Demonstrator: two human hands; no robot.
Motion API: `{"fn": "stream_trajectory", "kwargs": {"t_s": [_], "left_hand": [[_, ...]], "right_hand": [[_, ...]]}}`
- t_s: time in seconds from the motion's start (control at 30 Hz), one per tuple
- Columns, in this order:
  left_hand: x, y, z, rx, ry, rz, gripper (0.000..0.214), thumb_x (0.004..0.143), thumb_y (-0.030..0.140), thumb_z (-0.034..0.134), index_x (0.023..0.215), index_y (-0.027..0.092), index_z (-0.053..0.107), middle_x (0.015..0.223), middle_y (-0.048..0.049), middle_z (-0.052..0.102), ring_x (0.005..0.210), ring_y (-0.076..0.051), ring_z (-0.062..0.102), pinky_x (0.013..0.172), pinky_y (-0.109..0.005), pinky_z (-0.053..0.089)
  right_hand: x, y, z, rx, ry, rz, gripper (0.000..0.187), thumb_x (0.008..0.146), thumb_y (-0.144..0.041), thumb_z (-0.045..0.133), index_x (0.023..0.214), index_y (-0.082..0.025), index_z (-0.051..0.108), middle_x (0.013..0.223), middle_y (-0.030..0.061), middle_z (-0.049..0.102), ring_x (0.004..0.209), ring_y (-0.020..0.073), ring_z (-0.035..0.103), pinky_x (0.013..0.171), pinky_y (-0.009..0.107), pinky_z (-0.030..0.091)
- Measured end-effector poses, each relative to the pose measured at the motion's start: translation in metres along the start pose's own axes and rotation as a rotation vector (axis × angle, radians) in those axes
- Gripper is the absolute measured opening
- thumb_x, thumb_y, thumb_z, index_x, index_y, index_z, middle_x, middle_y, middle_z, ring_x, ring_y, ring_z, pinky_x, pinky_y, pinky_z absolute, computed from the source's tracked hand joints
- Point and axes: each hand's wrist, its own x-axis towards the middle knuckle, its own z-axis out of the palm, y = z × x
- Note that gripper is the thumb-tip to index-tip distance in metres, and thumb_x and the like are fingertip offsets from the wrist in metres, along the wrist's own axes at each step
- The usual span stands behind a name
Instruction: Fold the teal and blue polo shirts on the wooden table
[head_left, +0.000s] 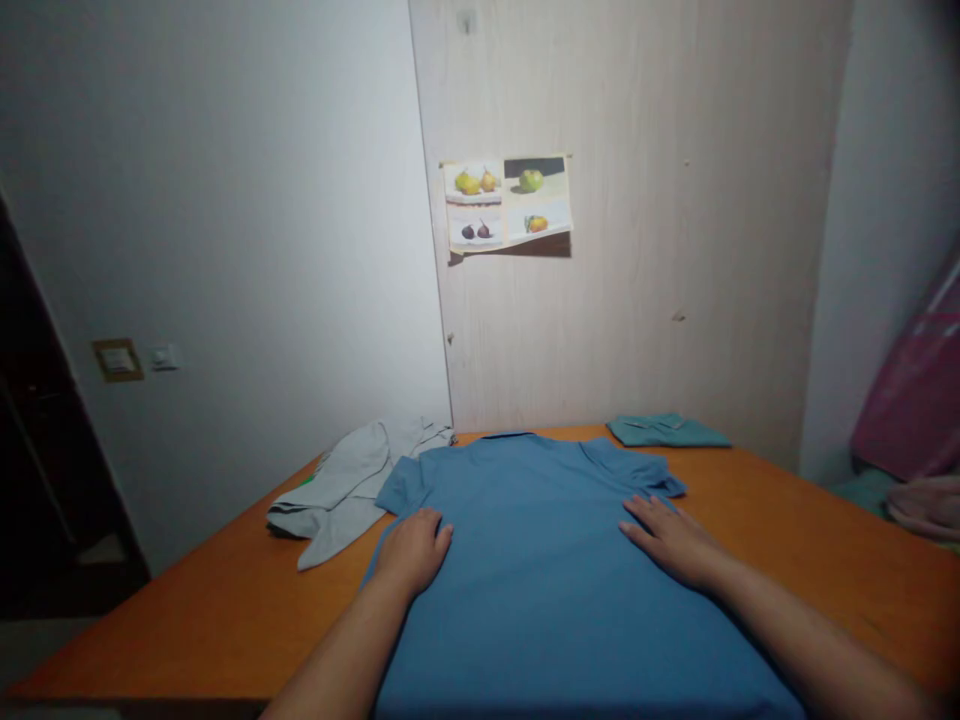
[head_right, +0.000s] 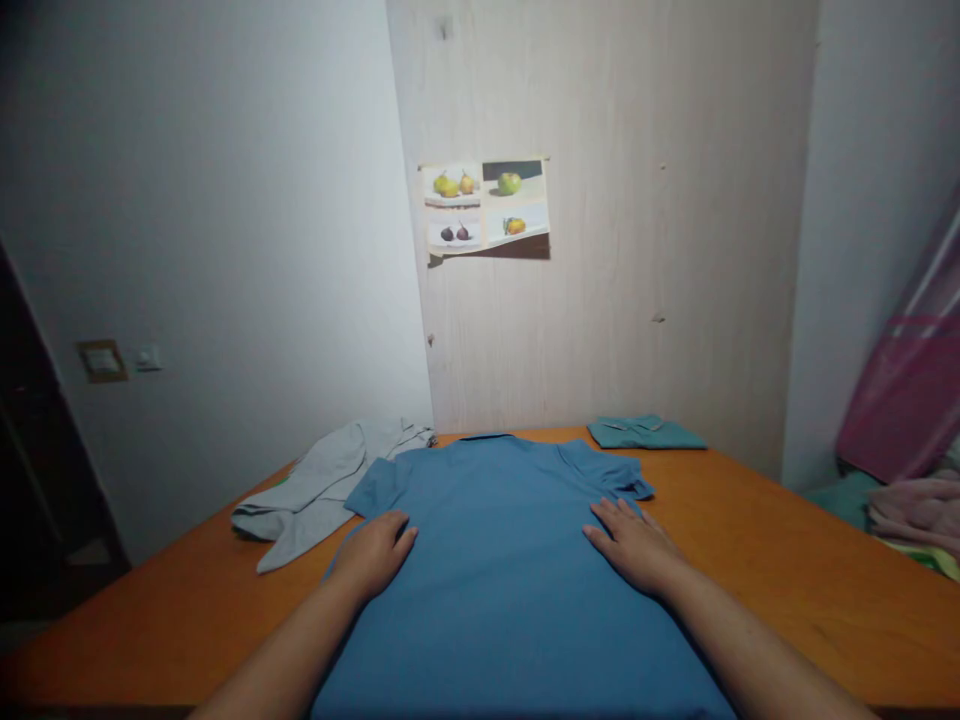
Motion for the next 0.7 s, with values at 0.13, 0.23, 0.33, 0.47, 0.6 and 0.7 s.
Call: {"fn": "stream_trajectory", "kwargs": {"t_s": [0.13,0.23,0.33,0.47,0.6,0.7], "left_hand": [[0.000,0.001,-0.003,0.003,-0.011,-0.011,0.039,0.096,0.045,0.042,0.114,0.021,0.067,0.120,-0.0115,0.069,0.111,-0.027,0.064,0.093,-0.036,0.046],[-0.001,0.003,-0.005,0.006,-0.001,-0.019,0.040,0.097,0.044,0.041,0.114,0.020,0.067,0.121,-0.0121,0.069,0.112,-0.028,0.063,0.094,-0.037,0.046],[-0.002,0.006,-0.006,0.017,-0.001,-0.018,0.040,0.098,0.043,0.039,0.115,0.019,0.067,0.121,-0.0125,0.069,0.111,-0.027,0.063,0.094,-0.037,0.046],[-0.003,0.007,-0.009,0.039,-0.024,-0.012,0.041,0.097,0.042,0.039,0.116,0.018,0.066,0.122,-0.0136,0.068,0.112,-0.028,0.063,0.096,-0.038,0.046],[0.008,0.004,-0.014,0.093,-0.078,0.024,0.040,0.096,0.044,0.039,0.107,0.018,0.068,0.115,-0.0147,0.068,0.104,-0.030,0.065,0.088,-0.041,0.049],[0.027,0.006,-0.018,0.134,-0.135,0.027,0.038,0.092,0.046,0.044,0.099,0.018,0.070,0.110,-0.0160,0.068,0.101,-0.032,0.065,0.085,-0.043,0.050]], "right_hand": [[0.000,-0.001,-0.002,-0.002,-0.013,0.006,0.072,0.094,-0.068,0.030,0.148,-0.024,0.047,0.157,0.0067,0.038,0.147,0.0328,0.027,0.119,0.053,0.023],[-0.001,-0.002,-0.004,-0.005,-0.024,0.012,0.073,0.094,-0.069,0.030,0.149,-0.024,0.047,0.158,0.0068,0.037,0.148,0.0326,0.026,0.119,0.053,0.023],[-0.002,-0.004,-0.006,-0.007,-0.034,0.017,0.074,0.094,-0.069,0.029,0.149,-0.023,0.046,0.158,0.0073,0.036,0.148,0.0325,0.026,0.119,0.053,0.022],[-0.005,-0.007,-0.007,-0.008,-0.052,0.025,0.076,0.093,-0.069,0.028,0.150,-0.023,0.045,0.159,0.0072,0.035,0.149,0.0322,0.024,0.120,0.053,0.020],[-0.007,-0.009,-0.009,0.001,-0.068,0.021,0.074,0.094,-0.068,0.028,0.150,-0.023,0.044,0.159,0.0062,0.034,0.149,0.0320,0.023,0.120,0.052,0.020],[-0.006,-0.009,-0.015,-0.001,-0.088,-0.001,0.074,0.093,-0.067,0.032,0.150,-0.021,0.045,0.158,0.0073,0.036,0.148,0.0322,0.026,0.120,0.050,0.023]]}}
